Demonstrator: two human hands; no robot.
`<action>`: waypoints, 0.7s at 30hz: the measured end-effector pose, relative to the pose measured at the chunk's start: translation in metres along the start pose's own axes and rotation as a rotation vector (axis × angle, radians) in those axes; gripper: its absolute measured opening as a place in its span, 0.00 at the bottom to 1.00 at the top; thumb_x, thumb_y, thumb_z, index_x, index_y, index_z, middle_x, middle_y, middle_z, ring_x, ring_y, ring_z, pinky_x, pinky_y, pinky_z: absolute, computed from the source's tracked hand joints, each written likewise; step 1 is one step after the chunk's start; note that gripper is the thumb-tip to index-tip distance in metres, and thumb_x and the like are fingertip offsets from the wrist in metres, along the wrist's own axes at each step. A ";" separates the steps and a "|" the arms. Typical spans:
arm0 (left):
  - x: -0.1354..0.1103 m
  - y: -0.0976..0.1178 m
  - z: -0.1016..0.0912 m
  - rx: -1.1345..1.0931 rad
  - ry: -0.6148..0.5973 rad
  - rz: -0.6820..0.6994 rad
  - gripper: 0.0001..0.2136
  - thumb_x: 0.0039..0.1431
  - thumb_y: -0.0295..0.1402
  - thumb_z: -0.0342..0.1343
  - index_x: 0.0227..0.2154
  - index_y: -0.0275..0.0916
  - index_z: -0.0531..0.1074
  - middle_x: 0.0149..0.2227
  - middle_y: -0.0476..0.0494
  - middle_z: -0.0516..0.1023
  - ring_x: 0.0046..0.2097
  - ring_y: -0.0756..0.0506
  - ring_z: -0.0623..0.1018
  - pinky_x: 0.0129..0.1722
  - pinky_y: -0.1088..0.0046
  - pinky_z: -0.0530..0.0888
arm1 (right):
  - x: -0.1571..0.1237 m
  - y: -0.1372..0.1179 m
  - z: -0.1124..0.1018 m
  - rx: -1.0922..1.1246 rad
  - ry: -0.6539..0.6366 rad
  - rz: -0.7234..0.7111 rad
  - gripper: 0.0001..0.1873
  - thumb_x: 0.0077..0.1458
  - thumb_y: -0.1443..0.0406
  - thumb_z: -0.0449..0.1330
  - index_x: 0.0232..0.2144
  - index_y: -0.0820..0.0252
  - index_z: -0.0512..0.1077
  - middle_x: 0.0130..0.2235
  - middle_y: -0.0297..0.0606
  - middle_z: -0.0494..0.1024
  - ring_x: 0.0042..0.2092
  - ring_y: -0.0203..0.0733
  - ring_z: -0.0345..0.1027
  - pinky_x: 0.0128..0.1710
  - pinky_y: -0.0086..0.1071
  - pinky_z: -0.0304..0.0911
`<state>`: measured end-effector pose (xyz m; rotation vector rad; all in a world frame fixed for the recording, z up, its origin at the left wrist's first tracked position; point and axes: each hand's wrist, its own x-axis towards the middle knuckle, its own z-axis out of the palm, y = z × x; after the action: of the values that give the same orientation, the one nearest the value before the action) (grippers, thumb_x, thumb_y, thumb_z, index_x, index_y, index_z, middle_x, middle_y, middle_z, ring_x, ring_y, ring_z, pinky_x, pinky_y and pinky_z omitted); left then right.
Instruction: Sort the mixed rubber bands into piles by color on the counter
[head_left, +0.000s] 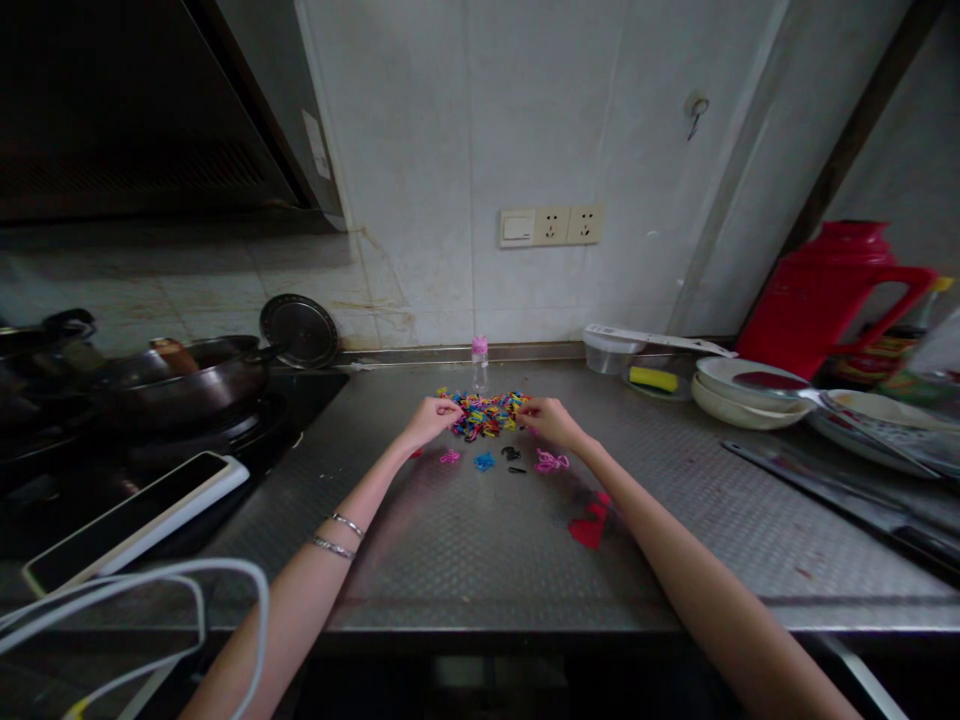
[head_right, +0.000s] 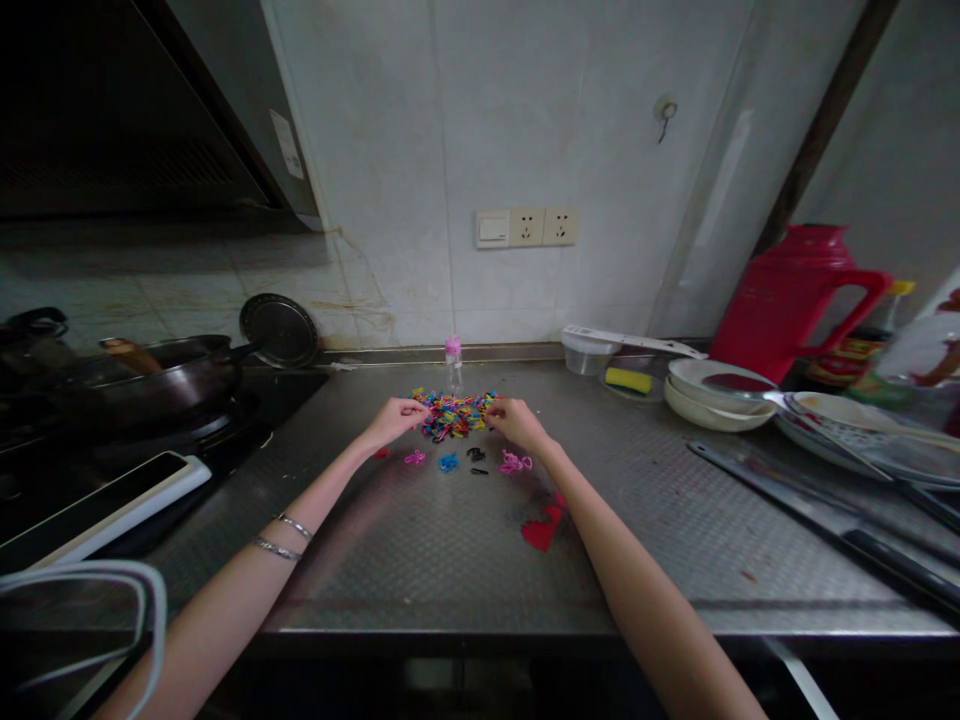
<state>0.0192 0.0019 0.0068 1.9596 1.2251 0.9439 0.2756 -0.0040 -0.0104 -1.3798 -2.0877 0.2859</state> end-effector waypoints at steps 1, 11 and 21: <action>0.000 0.000 0.001 -0.012 0.001 -0.005 0.13 0.49 0.36 0.53 0.31 0.30 0.74 0.22 0.46 0.73 0.22 0.54 0.67 0.22 0.80 0.61 | 0.001 0.000 0.000 0.052 -0.001 -0.001 0.11 0.47 0.62 0.54 0.27 0.62 0.75 0.26 0.35 0.74 0.29 0.35 0.65 0.29 0.24 0.57; -0.011 0.024 0.039 -0.269 -0.089 -0.077 0.21 0.50 0.39 0.54 0.45 0.32 0.67 0.26 0.45 0.74 0.20 0.55 0.69 0.13 0.83 0.58 | 0.001 -0.031 0.002 0.391 -0.213 -0.065 0.13 0.45 0.62 0.55 0.27 0.65 0.74 0.25 0.34 0.74 0.26 0.33 0.64 0.26 0.24 0.58; -0.009 0.022 0.038 -0.296 -0.124 -0.109 0.12 0.49 0.34 0.55 0.32 0.29 0.73 0.22 0.43 0.73 0.22 0.52 0.72 0.14 0.82 0.65 | -0.001 -0.043 0.008 0.358 -0.211 -0.181 0.11 0.45 0.63 0.55 0.28 0.63 0.75 0.27 0.34 0.75 0.28 0.33 0.64 0.29 0.25 0.58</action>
<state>0.0574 -0.0199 0.0016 1.6756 1.0454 0.8790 0.2392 -0.0223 0.0041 -0.9777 -2.1794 0.7169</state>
